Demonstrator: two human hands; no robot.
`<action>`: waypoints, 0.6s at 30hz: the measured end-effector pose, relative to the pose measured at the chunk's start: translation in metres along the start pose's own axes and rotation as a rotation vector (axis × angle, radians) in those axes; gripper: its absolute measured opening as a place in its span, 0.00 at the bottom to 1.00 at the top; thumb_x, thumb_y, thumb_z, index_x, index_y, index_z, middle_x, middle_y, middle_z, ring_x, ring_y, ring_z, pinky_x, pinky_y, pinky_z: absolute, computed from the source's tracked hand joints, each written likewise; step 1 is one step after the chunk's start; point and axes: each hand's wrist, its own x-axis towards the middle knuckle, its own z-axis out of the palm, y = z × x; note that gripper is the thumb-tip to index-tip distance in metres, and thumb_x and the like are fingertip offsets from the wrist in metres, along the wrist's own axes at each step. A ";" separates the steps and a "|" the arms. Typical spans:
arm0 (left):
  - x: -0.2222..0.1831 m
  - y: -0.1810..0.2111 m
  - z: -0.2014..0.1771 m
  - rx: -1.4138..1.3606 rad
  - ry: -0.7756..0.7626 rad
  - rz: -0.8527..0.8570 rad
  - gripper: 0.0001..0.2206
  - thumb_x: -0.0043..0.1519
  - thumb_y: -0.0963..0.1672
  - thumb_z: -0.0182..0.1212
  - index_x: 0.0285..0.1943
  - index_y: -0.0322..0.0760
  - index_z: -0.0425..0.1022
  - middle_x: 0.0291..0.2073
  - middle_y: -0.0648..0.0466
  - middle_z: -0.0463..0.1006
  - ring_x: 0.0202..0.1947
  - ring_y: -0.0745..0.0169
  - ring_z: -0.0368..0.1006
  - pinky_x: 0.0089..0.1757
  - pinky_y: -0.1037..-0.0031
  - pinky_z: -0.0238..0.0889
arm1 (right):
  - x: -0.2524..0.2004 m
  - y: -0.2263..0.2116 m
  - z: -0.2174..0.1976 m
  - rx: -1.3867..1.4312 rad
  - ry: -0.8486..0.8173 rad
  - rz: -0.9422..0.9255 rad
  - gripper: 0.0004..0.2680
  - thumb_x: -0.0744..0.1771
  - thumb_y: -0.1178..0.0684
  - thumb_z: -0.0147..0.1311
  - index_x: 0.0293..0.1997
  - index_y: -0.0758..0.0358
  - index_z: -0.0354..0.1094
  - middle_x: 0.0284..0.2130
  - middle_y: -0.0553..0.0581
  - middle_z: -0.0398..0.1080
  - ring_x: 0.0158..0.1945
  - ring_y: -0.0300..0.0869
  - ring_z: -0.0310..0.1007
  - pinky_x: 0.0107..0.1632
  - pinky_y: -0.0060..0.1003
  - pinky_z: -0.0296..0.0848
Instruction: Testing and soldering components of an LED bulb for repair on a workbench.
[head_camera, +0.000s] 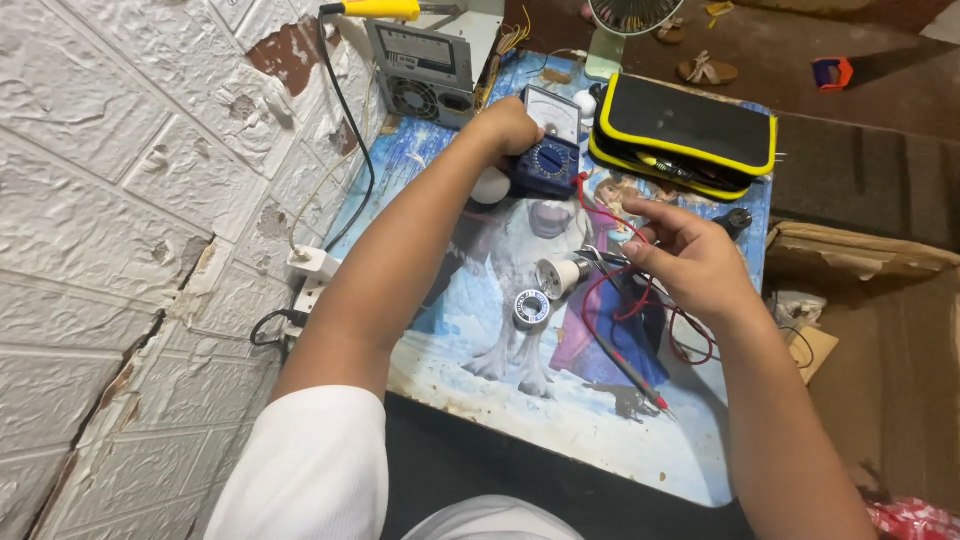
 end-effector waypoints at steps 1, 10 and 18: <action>0.024 -0.008 0.003 0.313 0.018 0.015 0.19 0.65 0.43 0.64 0.64 0.29 0.78 0.59 0.35 0.81 0.55 0.31 0.81 0.41 0.48 0.82 | -0.002 -0.010 0.006 -0.093 0.019 0.098 0.22 0.68 0.60 0.68 0.74 0.59 0.75 0.39 0.54 0.74 0.39 0.36 0.70 0.43 0.31 0.72; 0.018 -0.015 0.002 0.541 0.079 0.063 0.14 0.62 0.41 0.63 0.56 0.36 0.81 0.54 0.44 0.85 0.54 0.39 0.81 0.48 0.57 0.76 | -0.010 -0.033 0.018 -0.291 -0.006 0.198 0.19 0.69 0.53 0.67 0.71 0.50 0.79 0.30 0.46 0.68 0.32 0.34 0.60 0.37 0.32 0.63; -0.047 0.007 0.013 0.551 0.257 0.289 0.29 0.66 0.42 0.62 0.81 0.42 0.71 0.65 0.34 0.76 0.60 0.32 0.78 0.57 0.45 0.73 | -0.017 -0.047 0.010 -0.334 0.023 0.281 0.20 0.69 0.54 0.67 0.73 0.47 0.77 0.40 0.49 0.74 0.35 0.34 0.65 0.41 0.33 0.68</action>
